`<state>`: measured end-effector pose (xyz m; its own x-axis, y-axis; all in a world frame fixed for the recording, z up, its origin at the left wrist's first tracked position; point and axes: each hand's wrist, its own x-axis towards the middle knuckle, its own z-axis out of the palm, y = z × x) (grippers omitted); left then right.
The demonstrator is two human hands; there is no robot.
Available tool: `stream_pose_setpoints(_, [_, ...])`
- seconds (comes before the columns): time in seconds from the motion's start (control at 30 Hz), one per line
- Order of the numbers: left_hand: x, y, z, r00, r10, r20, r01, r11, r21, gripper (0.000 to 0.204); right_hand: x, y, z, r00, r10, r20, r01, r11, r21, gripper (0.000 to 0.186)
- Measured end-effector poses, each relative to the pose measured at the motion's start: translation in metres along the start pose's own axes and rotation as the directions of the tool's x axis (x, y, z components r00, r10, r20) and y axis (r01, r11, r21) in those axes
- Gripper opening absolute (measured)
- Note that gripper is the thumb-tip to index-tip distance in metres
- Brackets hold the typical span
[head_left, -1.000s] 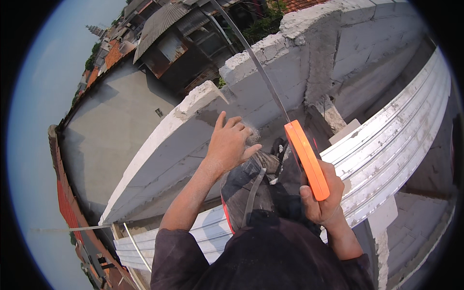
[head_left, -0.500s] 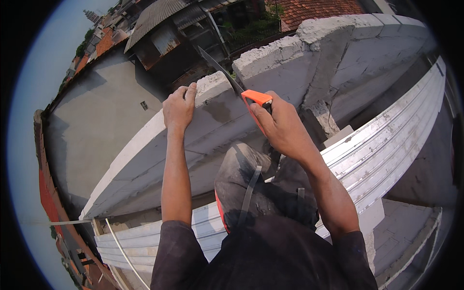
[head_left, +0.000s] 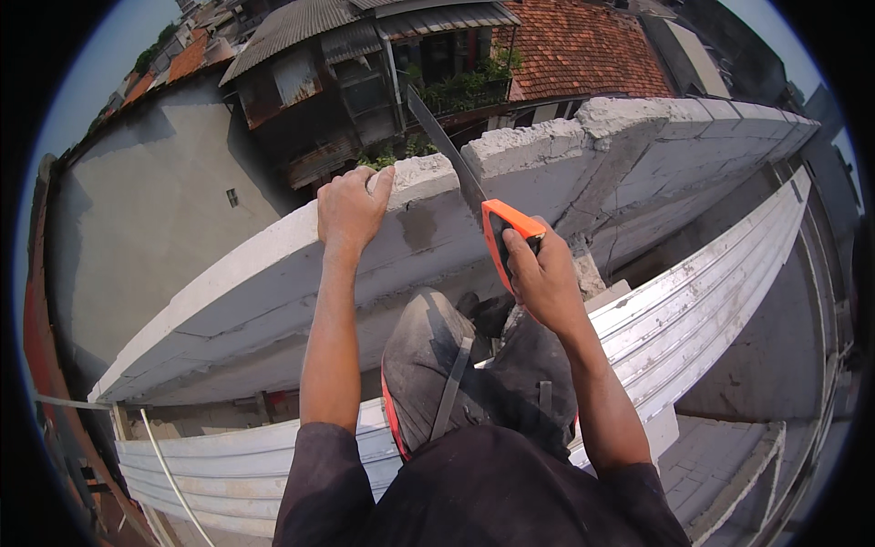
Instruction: The person uses a hand saw to cut a concrete block on a rooftop. The person holds the block with one hand and saws through it with the other, eventually separating a piece.
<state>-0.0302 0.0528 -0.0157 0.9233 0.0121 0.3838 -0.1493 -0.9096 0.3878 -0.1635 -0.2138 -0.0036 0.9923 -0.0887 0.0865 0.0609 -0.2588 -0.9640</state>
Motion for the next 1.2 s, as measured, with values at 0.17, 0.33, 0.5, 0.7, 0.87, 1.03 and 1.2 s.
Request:
stream_pose_setpoints(0.17, [0.000, -0.007, 0.002, 0.998, 0.044, -0.034, -0.044, 0.999, -0.019, 0.052, -0.013, 0.014, -0.004, 0.989, 0.146, 0.035, -0.150, 0.962, 0.230, 0.021])
stream_pose_setpoints(0.33, [0.000, -0.004, 0.002, 1.000, 0.004, -0.013, -0.005, 1.000, -0.030, 0.049, -0.033, 0.057, 0.001, 0.997, 0.079, -0.016, -0.074, 0.976, 0.203, 0.023])
stream_pose_setpoints(0.5, [0.000, -0.001, 0.004, 0.999, -0.031, 0.015, 0.031, 0.999, -0.030, 0.047, -0.055, 0.086, 0.017, 0.998, 0.070, 0.003, -0.070, 0.996, 0.061, 0.027])
stream_pose_setpoints(0.7, [0.001, 0.000, 0.006, 0.999, -0.016, -0.032, 0.015, 0.999, -0.041, 0.040, -0.068, 0.108, 0.031, 0.998, -0.052, 0.025, 0.054, 0.992, -0.117, 0.043])
stream_pose_setpoints(0.87, [0.004, 0.002, 0.008, 0.999, -0.018, -0.034, 0.017, 0.999, -0.027, 0.037, -0.067, 0.116, 0.028, 0.992, -0.111, 0.061, 0.113, 0.993, -0.026, 0.060])
stream_pose_setpoints(1.03, [0.004, 0.003, 0.007, 0.999, -0.018, -0.027, 0.017, 1.000, -0.021, 0.036, -0.064, 0.108, 0.028, 0.990, -0.139, -0.023, 0.140, 0.988, 0.065, 0.067])
stream_pose_setpoints(1.2, [0.003, 0.002, 0.007, 0.998, -0.005, -0.061, 0.002, 0.998, -0.059, 0.036, -0.059, 0.091, 0.017, 0.993, -0.118, -0.011, 0.118, 0.993, 0.012, 0.065])
